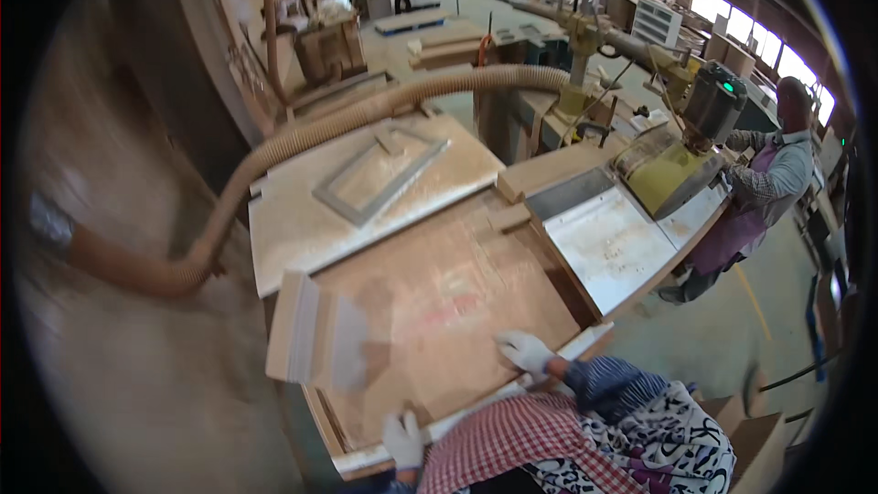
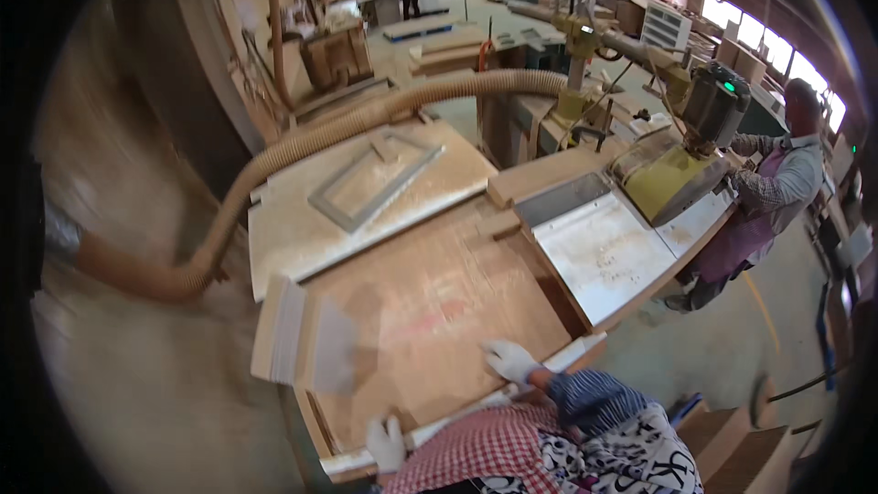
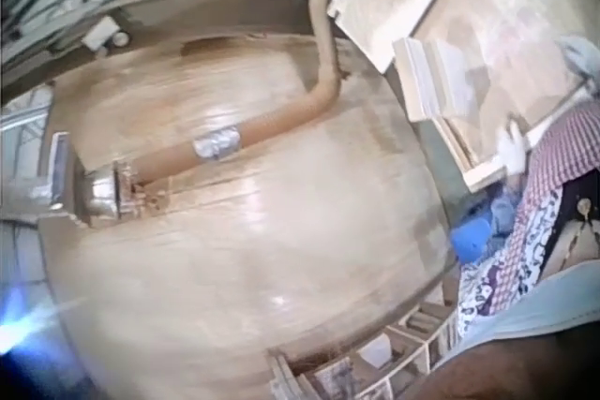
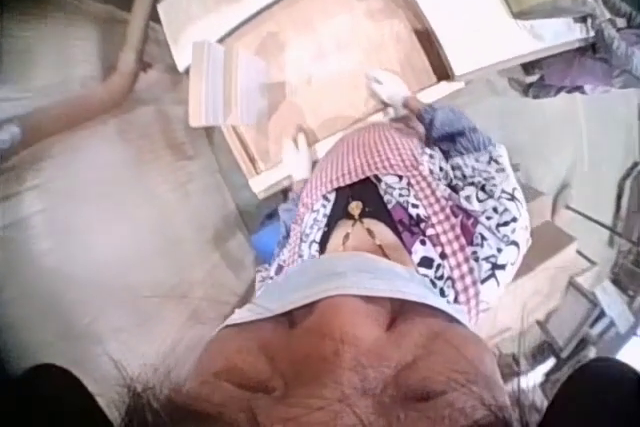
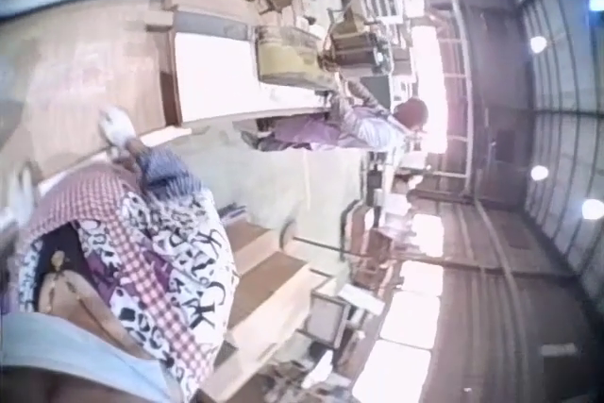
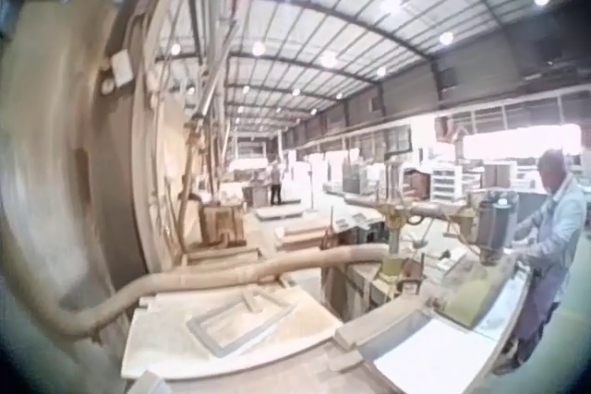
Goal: Manually sorting and stacking wooden strips on a work table and then placing them on a larger pallet of wood products.
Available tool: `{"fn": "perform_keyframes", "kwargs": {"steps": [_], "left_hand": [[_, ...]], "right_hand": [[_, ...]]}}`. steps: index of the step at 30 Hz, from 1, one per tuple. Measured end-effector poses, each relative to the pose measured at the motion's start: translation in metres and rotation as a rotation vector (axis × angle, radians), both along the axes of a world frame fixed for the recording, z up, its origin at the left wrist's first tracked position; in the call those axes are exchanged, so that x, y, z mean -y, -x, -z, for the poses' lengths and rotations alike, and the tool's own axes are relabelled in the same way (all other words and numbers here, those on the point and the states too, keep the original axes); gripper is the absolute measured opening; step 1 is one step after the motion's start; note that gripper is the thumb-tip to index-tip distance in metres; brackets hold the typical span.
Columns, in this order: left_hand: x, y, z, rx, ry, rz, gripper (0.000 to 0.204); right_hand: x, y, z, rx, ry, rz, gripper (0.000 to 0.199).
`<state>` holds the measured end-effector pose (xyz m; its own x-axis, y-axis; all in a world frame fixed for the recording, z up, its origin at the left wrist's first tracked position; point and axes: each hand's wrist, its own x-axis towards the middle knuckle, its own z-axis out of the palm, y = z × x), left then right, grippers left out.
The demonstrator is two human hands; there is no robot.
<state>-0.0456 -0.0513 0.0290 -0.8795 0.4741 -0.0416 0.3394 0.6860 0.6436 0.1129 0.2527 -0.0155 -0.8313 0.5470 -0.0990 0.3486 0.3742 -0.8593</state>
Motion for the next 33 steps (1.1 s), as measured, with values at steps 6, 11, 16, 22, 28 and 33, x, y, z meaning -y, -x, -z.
{"fn": "perform_keyframes", "kwargs": {"steps": [6,11,16,22,28,33], "left_hand": [[0.016,-0.012,0.044,-0.120,0.201,0.195,0.028],[0.015,-0.013,0.054,-0.322,0.215,0.284,0.024],[0.019,-0.010,0.076,-0.299,0.244,0.134,0.028],[0.004,-0.010,0.070,-0.415,0.239,0.124,0.032],[0.022,-0.007,0.096,-0.341,0.333,0.094,0.031],[0.002,-0.012,0.067,-0.200,0.381,0.055,0.032]], "right_hand": [[-0.009,-0.098,-0.001,0.162,-0.276,-0.100,0.024],[-0.030,-0.103,0.011,0.150,-0.412,-0.103,0.028],[-0.050,-0.093,0.001,0.240,-0.505,-0.140,0.034],[-0.061,-0.089,0.025,0.114,-0.519,-0.155,0.037],[-0.053,-0.086,0.005,0.198,-0.587,-0.126,0.033],[-0.057,-0.085,0.033,0.323,-0.463,-0.058,0.040]]}}
